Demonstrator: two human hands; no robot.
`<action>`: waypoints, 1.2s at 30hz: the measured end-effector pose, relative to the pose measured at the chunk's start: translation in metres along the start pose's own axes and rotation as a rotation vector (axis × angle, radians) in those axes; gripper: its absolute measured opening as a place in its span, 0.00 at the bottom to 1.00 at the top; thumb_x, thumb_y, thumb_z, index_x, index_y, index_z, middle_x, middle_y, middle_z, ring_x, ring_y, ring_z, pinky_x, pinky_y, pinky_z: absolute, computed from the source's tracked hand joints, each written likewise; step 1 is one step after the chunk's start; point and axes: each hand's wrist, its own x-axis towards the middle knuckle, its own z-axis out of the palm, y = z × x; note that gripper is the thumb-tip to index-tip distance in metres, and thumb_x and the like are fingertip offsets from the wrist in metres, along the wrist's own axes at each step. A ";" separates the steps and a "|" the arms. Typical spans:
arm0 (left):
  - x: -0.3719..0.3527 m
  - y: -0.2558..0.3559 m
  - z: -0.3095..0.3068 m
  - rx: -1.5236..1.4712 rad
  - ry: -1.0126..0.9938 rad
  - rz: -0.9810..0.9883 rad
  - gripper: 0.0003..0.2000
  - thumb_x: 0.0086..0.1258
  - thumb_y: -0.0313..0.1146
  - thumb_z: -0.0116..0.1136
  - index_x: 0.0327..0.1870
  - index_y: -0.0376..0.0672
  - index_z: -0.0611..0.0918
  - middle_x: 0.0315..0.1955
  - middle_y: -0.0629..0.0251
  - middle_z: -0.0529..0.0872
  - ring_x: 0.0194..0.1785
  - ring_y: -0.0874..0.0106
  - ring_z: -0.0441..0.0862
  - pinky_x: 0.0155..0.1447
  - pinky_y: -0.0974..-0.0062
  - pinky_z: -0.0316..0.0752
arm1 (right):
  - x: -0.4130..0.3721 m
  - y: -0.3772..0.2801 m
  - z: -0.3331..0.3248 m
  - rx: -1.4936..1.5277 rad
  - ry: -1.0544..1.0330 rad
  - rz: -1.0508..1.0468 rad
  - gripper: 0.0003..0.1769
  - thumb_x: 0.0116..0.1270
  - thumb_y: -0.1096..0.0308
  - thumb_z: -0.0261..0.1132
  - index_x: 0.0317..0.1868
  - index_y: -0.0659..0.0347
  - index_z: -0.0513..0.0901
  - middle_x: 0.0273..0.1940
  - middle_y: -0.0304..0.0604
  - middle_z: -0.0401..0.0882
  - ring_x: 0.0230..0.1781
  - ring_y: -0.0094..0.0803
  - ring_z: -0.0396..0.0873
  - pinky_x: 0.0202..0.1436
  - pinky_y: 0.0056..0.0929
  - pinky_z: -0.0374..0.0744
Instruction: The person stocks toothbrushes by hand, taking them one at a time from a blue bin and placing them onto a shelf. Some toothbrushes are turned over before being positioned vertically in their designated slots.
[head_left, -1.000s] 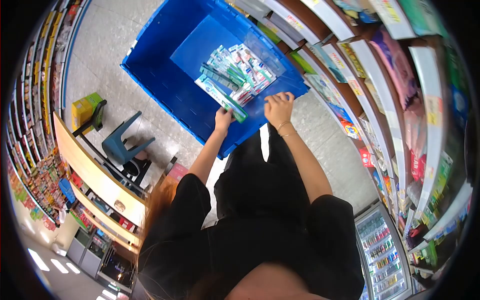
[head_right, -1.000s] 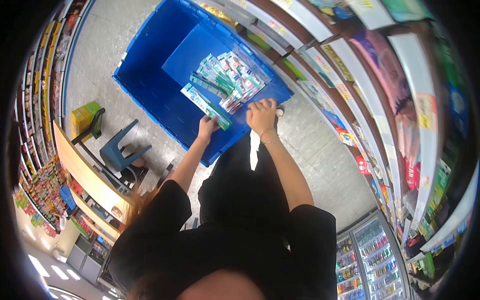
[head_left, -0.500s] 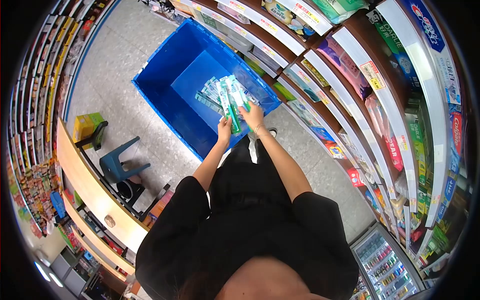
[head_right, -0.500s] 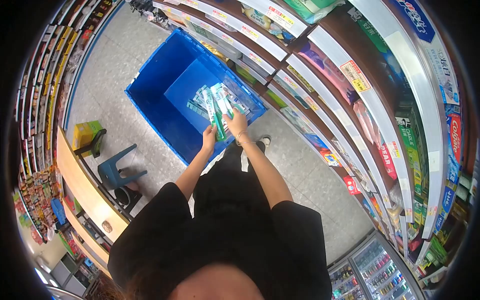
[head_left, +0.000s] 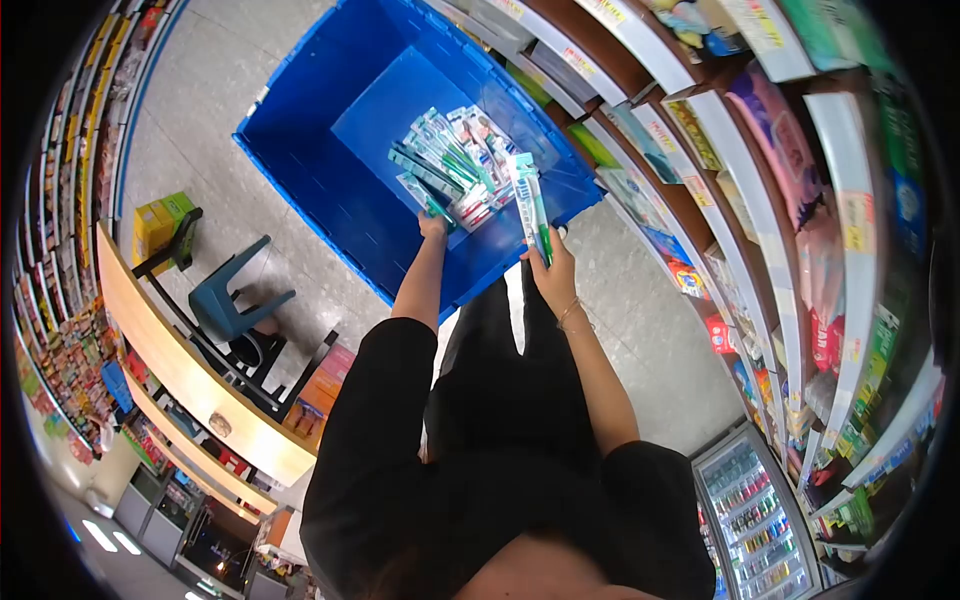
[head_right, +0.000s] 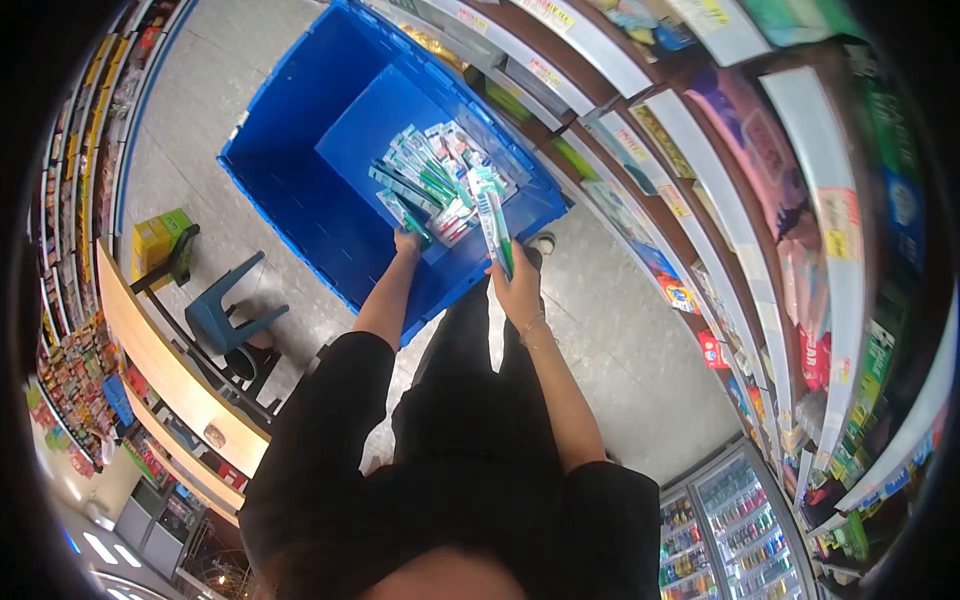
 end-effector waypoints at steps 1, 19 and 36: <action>0.011 0.000 0.006 -0.042 0.008 0.001 0.30 0.52 0.35 0.65 0.60 0.43 0.71 0.48 0.50 0.80 0.53 0.55 0.78 0.57 0.65 0.73 | 0.004 -0.002 0.000 -0.003 -0.004 0.018 0.19 0.64 0.76 0.56 0.55 0.70 0.68 0.37 0.50 0.82 0.32 0.35 0.83 0.39 0.29 0.78; -0.099 0.070 -0.045 -0.206 -0.582 0.644 0.12 0.69 0.36 0.51 0.39 0.37 0.81 0.29 0.63 0.84 0.32 0.74 0.80 0.38 0.76 0.75 | 0.006 -0.013 -0.012 0.180 -0.155 0.110 0.19 0.66 0.72 0.57 0.56 0.67 0.70 0.35 0.42 0.81 0.28 0.23 0.79 0.33 0.22 0.76; -0.572 0.321 -0.130 -0.550 -1.500 1.435 0.13 0.69 0.24 0.49 0.54 0.35 0.71 0.43 0.67 0.78 0.46 0.81 0.75 0.50 0.80 0.70 | -0.035 -0.331 -0.225 0.019 0.514 -0.858 0.31 0.69 0.73 0.48 0.70 0.69 0.51 0.69 0.55 0.56 0.69 0.37 0.57 0.68 0.30 0.57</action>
